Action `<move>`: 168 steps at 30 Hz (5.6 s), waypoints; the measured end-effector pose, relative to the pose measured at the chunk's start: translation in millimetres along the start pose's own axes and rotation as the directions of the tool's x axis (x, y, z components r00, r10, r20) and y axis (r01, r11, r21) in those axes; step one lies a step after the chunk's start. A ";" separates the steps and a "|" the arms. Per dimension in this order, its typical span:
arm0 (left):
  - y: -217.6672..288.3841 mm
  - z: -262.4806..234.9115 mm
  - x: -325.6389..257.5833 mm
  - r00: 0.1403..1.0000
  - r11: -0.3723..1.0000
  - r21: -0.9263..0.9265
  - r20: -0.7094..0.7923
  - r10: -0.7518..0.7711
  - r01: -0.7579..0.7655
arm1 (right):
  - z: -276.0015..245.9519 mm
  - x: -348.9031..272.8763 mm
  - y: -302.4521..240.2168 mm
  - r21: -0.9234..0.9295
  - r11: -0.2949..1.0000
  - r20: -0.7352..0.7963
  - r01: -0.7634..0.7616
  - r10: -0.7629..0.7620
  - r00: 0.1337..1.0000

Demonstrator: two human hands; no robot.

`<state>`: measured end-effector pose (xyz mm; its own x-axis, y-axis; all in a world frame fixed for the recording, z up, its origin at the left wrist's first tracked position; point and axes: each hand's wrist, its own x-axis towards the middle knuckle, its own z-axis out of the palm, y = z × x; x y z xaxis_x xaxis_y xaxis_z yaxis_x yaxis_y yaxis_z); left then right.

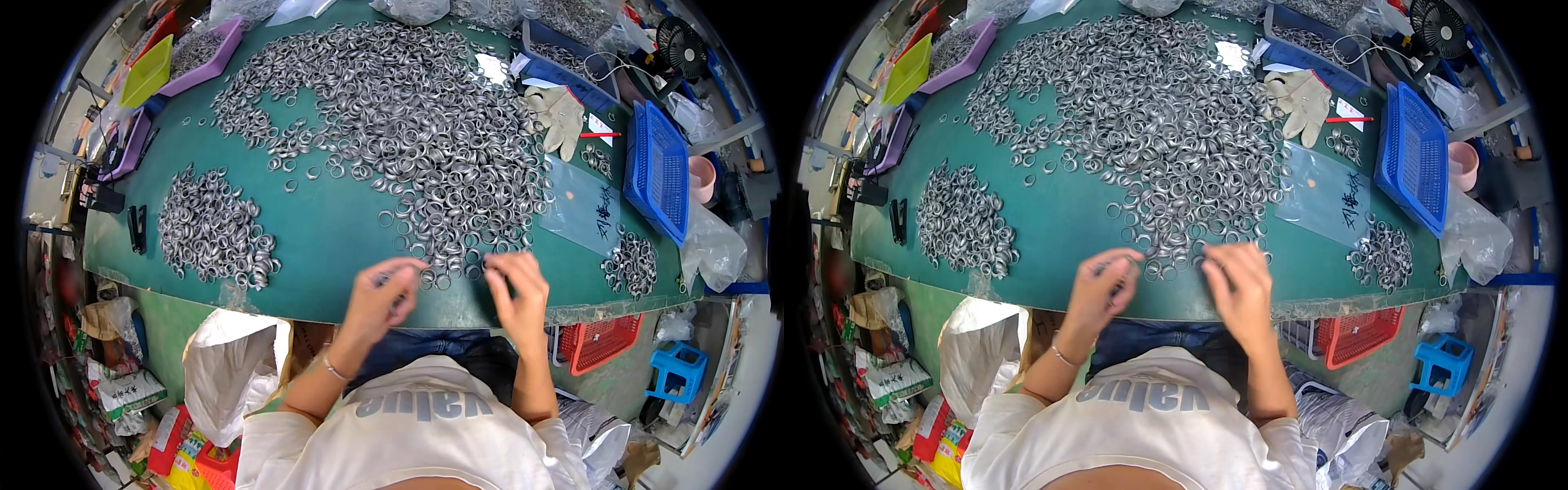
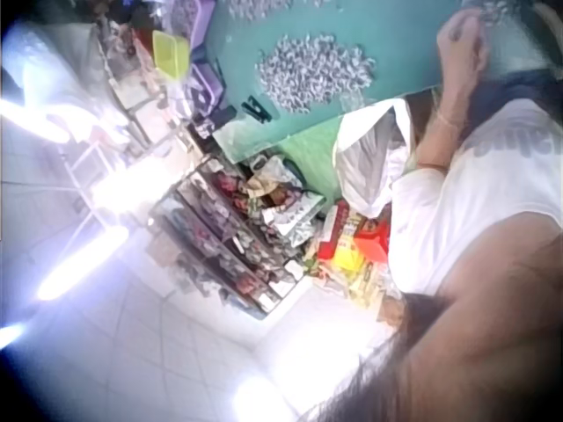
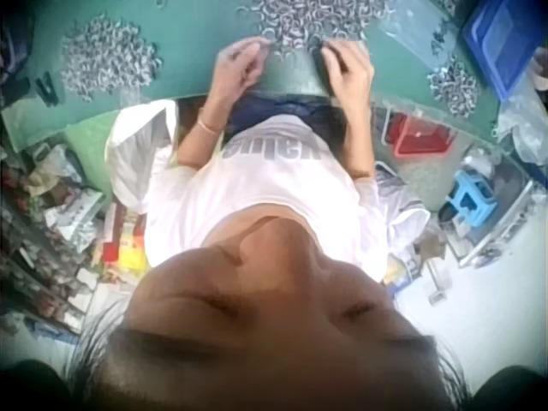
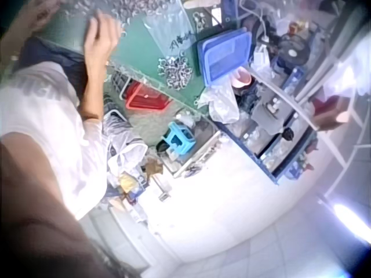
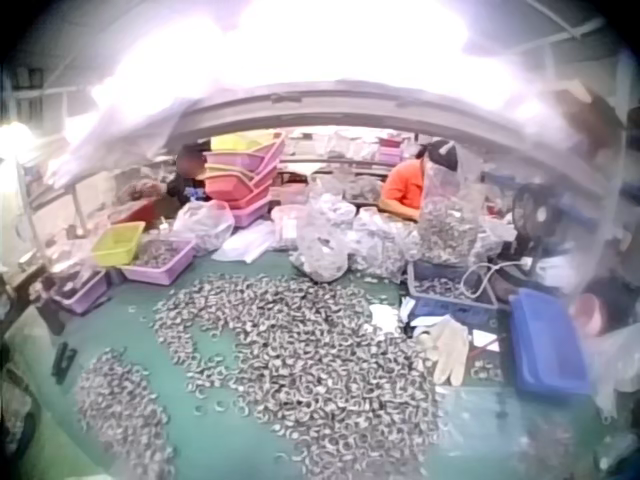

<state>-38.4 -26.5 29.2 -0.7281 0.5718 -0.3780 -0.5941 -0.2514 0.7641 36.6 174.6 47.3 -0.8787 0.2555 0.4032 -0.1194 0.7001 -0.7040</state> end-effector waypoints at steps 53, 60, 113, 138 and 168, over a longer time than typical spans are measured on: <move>-34.2 -13.1 -21.2 0.985 0.963 -0.263 0.170 -0.012 0.057 | 59.5 -3.7 -10.7 -0.182 0.982 -0.009 0.050 -0.052 0.999; -27.6 3.5 -23.1 0.999 0.980 -0.198 0.028 0.040 -0.033 | 53.0 -23.6 -19.0 0.409 0.847 -0.005 -0.340 0.375 0.927; -33.1 11.4 -13.0 0.996 0.922 -0.379 -0.004 -0.090 0.082 | 34.7 -12.3 -6.7 0.500 0.775 0.061 -0.387 0.415 0.908; -29.4 21.7 -11.9 0.998 0.981 -0.186 0.047 -0.049 0.057 | 23.5 -9.5 -15.7 0.241 0.970 0.060 -0.020 0.006 0.998; -16.1 33.1 -8.6 0.965 0.992 0.092 0.256 0.056 -0.082 | 5.3 -17.6 -32.5 0.356 0.892 0.003 -0.278 0.296 0.955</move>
<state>-11.3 -1.6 37.5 -0.6483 0.7378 -0.1881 -0.4984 -0.2244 0.8374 53.5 143.8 59.9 -0.8761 0.4493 0.1748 -0.0269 0.3166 -0.9482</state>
